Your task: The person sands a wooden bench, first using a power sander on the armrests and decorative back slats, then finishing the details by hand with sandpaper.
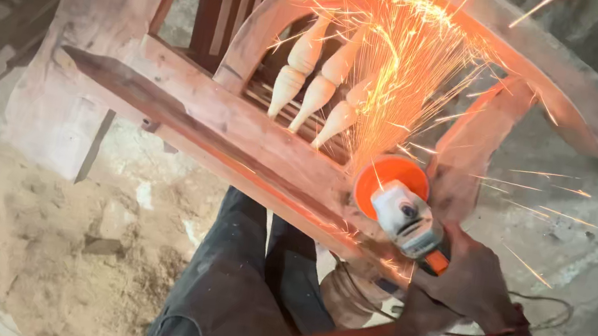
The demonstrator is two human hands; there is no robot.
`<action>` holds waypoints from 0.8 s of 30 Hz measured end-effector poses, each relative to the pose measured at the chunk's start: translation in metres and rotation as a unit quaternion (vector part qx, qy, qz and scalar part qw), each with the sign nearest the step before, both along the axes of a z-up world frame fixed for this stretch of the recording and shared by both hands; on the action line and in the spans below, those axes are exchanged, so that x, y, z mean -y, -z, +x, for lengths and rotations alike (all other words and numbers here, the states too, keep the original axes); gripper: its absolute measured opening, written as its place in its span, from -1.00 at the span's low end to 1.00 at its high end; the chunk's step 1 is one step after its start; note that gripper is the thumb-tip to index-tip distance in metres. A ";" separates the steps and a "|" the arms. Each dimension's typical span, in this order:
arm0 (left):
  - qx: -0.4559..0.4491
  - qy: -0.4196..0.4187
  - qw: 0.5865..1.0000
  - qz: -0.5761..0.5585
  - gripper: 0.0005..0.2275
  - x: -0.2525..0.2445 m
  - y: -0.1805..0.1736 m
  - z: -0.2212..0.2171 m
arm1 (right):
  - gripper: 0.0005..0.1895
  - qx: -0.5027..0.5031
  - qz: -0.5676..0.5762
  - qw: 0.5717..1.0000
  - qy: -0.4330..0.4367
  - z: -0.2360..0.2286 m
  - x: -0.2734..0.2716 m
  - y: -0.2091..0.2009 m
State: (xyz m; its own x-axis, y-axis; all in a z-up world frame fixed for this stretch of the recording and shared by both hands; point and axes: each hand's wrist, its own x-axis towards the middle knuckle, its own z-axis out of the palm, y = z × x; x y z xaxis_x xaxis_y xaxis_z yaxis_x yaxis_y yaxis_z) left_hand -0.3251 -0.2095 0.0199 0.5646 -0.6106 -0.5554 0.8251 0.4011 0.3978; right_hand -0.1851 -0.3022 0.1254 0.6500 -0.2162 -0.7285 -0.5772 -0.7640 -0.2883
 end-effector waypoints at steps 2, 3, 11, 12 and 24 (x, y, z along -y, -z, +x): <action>0.036 -0.020 0.999 0.004 -0.74 0.004 0.003 -0.014 | -0.08 0.019 0.020 1.000 0.006 -0.001 -0.002 -0.003; 0.040 -0.031 0.999 -0.003 -0.76 0.002 0.010 -0.016 | -0.03 0.027 0.031 0.999 0.011 -0.001 -0.006 -0.004; -0.061 -0.015 0.998 -0.006 -0.65 -0.005 0.001 -0.005 | -0.19 0.036 0.020 0.999 -0.021 0.005 -0.018 -0.002; -0.057 -0.015 0.998 -0.008 -0.65 -0.003 0.000 -0.001 | -0.23 0.038 0.010 0.999 -0.034 0.008 -0.018 -0.006; -0.025 0.009 1.000 0.012 -0.64 -0.013 0.007 0.004 | -0.30 0.032 -0.009 0.999 -0.022 -0.009 -0.016 0.013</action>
